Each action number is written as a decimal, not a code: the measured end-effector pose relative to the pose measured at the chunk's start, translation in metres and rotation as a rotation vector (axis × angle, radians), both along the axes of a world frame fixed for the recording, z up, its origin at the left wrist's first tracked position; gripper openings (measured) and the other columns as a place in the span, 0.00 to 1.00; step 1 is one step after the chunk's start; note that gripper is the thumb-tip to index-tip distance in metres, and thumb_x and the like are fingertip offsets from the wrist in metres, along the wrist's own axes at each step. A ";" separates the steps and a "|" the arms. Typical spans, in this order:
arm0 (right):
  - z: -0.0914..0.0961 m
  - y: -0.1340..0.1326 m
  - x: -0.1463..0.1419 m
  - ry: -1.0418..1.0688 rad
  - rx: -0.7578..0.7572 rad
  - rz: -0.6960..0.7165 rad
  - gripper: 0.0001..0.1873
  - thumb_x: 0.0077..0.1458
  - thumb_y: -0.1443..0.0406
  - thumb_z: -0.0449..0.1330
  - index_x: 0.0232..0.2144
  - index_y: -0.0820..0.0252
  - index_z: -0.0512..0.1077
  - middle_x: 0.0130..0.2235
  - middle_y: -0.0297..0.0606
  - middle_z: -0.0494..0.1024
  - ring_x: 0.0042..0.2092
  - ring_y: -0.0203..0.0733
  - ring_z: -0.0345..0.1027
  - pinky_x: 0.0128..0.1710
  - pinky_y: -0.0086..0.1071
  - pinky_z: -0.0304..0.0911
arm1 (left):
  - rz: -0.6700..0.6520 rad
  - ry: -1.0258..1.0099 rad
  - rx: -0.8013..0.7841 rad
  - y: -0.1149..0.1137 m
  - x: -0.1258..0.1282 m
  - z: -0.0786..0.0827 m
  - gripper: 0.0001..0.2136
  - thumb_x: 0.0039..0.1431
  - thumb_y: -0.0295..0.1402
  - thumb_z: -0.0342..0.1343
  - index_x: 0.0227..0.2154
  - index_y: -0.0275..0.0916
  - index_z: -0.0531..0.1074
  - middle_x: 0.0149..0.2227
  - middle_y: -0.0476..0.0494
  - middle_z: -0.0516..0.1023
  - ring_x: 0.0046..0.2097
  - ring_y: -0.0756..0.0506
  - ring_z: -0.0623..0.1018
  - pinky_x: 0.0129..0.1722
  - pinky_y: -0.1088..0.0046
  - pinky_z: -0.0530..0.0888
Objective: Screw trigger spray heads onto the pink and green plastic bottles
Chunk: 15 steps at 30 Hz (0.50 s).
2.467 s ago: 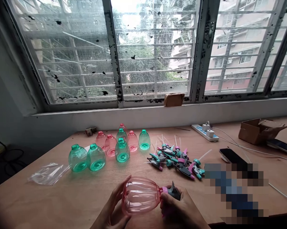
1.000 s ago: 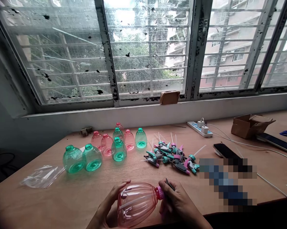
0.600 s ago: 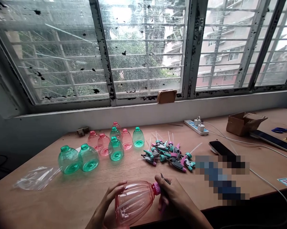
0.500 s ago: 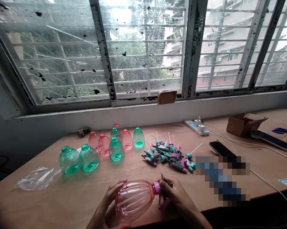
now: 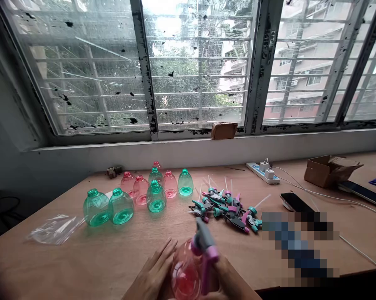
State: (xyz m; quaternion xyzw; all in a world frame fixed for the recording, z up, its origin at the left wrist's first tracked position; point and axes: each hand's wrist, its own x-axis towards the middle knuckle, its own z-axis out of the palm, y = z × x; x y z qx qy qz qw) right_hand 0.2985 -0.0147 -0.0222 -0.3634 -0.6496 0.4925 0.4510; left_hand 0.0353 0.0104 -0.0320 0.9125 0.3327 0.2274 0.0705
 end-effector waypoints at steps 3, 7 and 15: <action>0.004 -0.001 -0.006 -0.089 0.066 0.012 0.54 0.38 0.59 0.77 0.65 0.56 0.60 0.66 0.53 0.64 0.67 0.66 0.53 0.67 0.53 0.47 | -0.012 0.111 0.102 -0.003 0.005 0.007 0.42 0.58 0.49 0.60 0.69 0.40 0.49 0.66 0.30 0.64 0.66 0.27 0.65 0.60 0.52 0.69; -0.001 0.000 -0.004 -0.048 0.062 -0.136 0.50 0.40 0.61 0.76 0.64 0.54 0.60 0.63 0.52 0.69 0.63 0.65 0.62 0.63 0.52 0.57 | -0.008 0.213 0.189 -0.004 0.007 0.011 0.35 0.62 0.48 0.55 0.67 0.37 0.54 0.64 0.30 0.69 0.62 0.30 0.71 0.59 0.56 0.71; 0.065 0.076 0.086 -0.188 0.377 -0.860 0.43 0.47 0.53 0.71 0.60 0.56 0.59 0.60 0.52 0.70 0.57 0.64 0.67 0.58 0.55 0.63 | 0.022 0.340 0.325 0.001 0.006 0.003 0.22 0.67 0.26 0.51 0.63 0.35 0.62 0.63 0.32 0.71 0.61 0.33 0.74 0.55 0.60 0.75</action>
